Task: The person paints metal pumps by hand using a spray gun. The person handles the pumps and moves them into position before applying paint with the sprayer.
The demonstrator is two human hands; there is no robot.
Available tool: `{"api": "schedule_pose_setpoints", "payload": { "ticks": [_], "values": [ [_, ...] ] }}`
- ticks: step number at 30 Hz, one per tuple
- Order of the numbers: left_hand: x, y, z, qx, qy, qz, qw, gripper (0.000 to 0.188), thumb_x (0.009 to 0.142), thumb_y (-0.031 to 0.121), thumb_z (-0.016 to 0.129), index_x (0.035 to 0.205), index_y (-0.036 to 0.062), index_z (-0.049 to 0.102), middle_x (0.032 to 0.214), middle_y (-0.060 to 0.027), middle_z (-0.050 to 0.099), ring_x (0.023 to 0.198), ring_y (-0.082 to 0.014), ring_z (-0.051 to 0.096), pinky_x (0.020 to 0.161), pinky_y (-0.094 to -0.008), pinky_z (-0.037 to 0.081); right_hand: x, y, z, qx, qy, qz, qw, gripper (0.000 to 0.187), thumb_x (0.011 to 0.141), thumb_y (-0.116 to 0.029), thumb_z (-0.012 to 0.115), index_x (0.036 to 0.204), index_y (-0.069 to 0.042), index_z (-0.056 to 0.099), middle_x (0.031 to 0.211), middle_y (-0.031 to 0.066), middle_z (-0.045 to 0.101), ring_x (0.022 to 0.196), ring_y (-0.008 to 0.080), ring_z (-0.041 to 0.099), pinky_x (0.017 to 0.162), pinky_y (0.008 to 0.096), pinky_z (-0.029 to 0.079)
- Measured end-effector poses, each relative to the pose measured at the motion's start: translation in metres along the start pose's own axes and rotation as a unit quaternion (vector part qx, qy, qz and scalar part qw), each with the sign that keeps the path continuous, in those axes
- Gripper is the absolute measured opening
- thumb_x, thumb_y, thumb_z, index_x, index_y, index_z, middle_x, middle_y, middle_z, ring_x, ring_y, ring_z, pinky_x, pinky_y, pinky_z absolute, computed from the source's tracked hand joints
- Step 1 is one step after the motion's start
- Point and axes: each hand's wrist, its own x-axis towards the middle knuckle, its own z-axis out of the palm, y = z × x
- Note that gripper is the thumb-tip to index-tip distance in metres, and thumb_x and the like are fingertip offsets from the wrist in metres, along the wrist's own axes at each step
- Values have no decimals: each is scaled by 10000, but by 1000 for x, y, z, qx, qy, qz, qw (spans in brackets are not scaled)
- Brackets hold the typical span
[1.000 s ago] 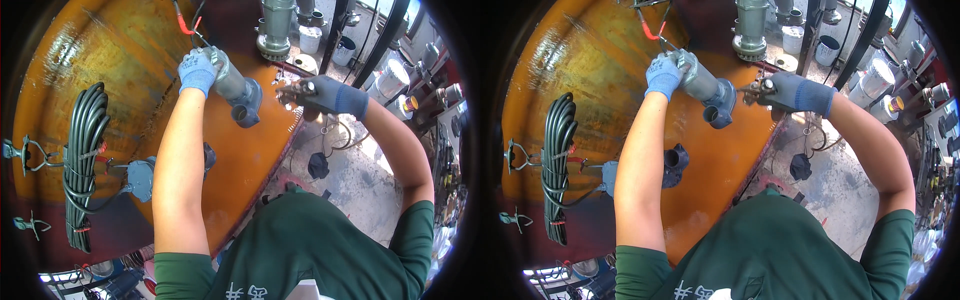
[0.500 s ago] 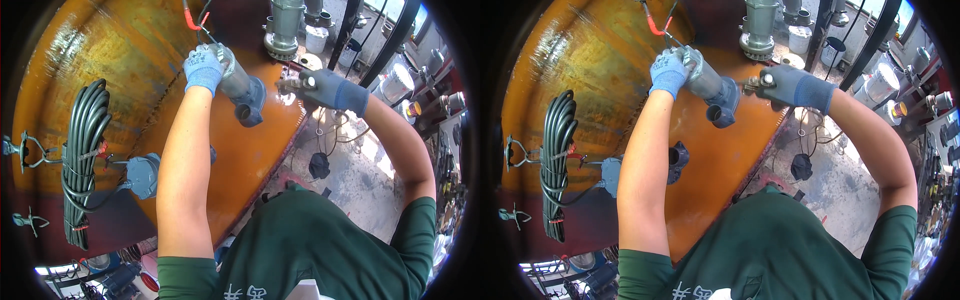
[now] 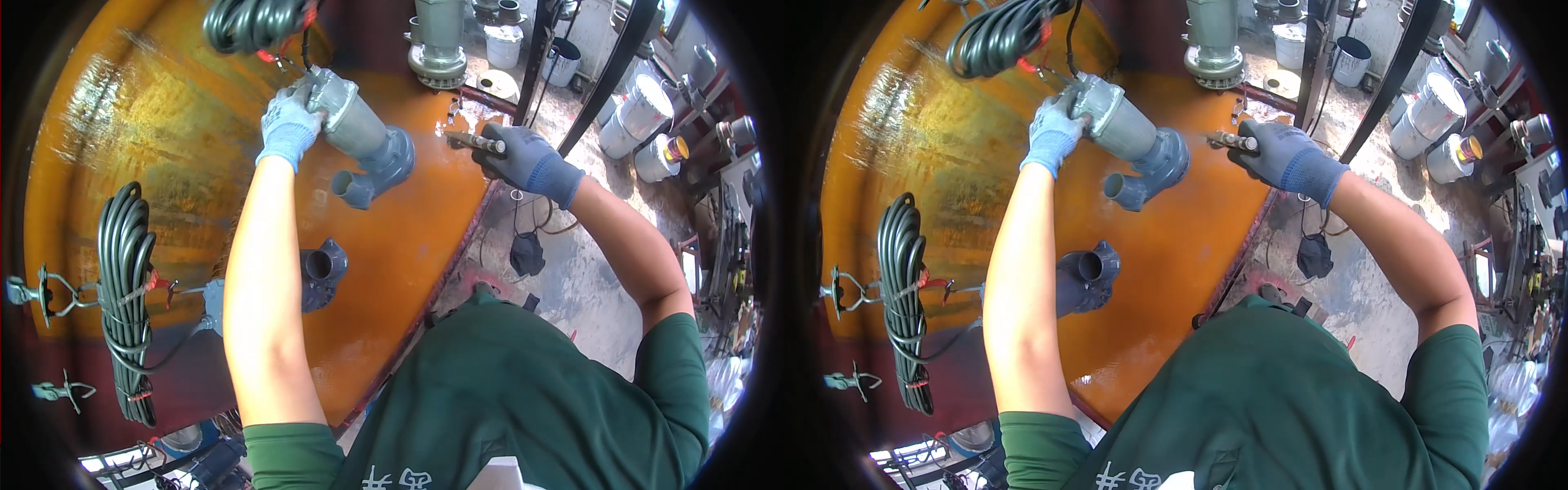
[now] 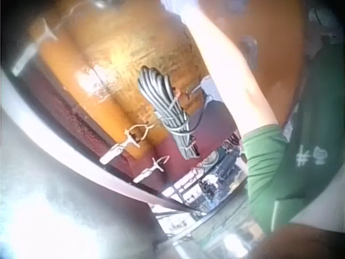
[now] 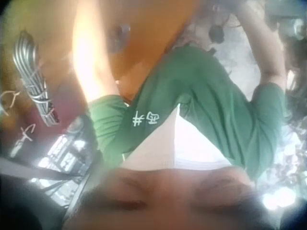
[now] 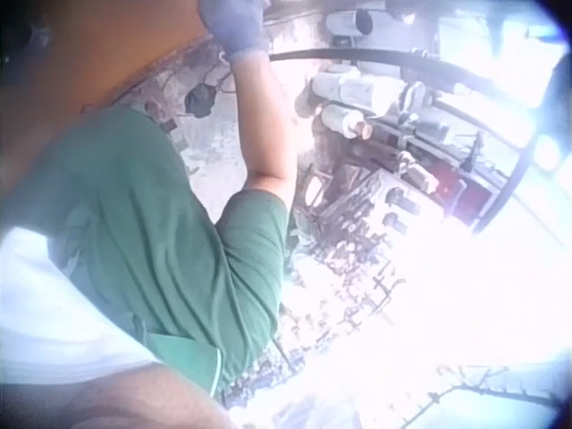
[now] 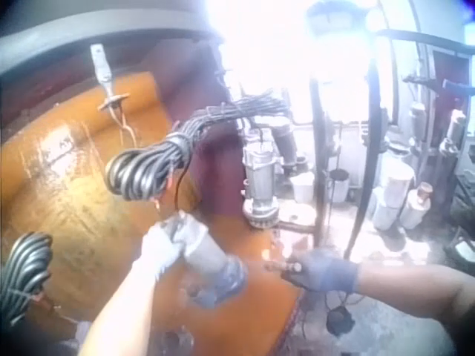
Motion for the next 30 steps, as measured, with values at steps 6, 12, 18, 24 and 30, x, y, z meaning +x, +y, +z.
{"api": "schedule_pose_setpoints", "payload": {
  "ticks": [6,12,18,24,30],
  "values": [
    [10,0,33,-117,46,-75,989,824,903,707,640,1554,212,547,1586,-154,515,1489,-382,417,1269,-504,273,-10,25,-19,80,-44,33,995,278,1034,-322,686,1108,-55,669,782,88,751,751,226,761,748,384,566],
    [25,-7,59,-207,72,-127,967,766,949,664,629,1496,131,585,1529,-211,548,1396,-423,519,1181,-517,403,-26,2,-10,47,-44,-130,989,311,1005,-362,713,1058,-69,624,863,164,730,893,360,740,779,469,568],
    [32,-2,71,-452,86,-80,884,464,991,215,690,1395,-11,648,1393,-204,669,1250,-308,656,1091,-389,491,-30,20,14,-9,34,-95,995,291,993,-328,721,1082,-80,598,855,193,690,874,409,711,798,518,543],
    [27,14,54,-615,13,-132,777,388,991,22,609,1371,-25,674,1343,-121,715,1176,-213,667,1055,-327,501,-41,30,35,89,-2,-30,996,289,991,-313,721,1077,-65,602,903,197,712,909,403,717,805,496,547],
    [30,10,53,-649,-39,-154,744,459,1005,69,550,1458,100,619,1471,-132,620,1350,-275,578,1136,-431,461,-62,35,54,128,-43,-88,987,337,957,-367,746,1083,-77,628,932,218,705,934,425,707,825,523,539]
  ]
}}
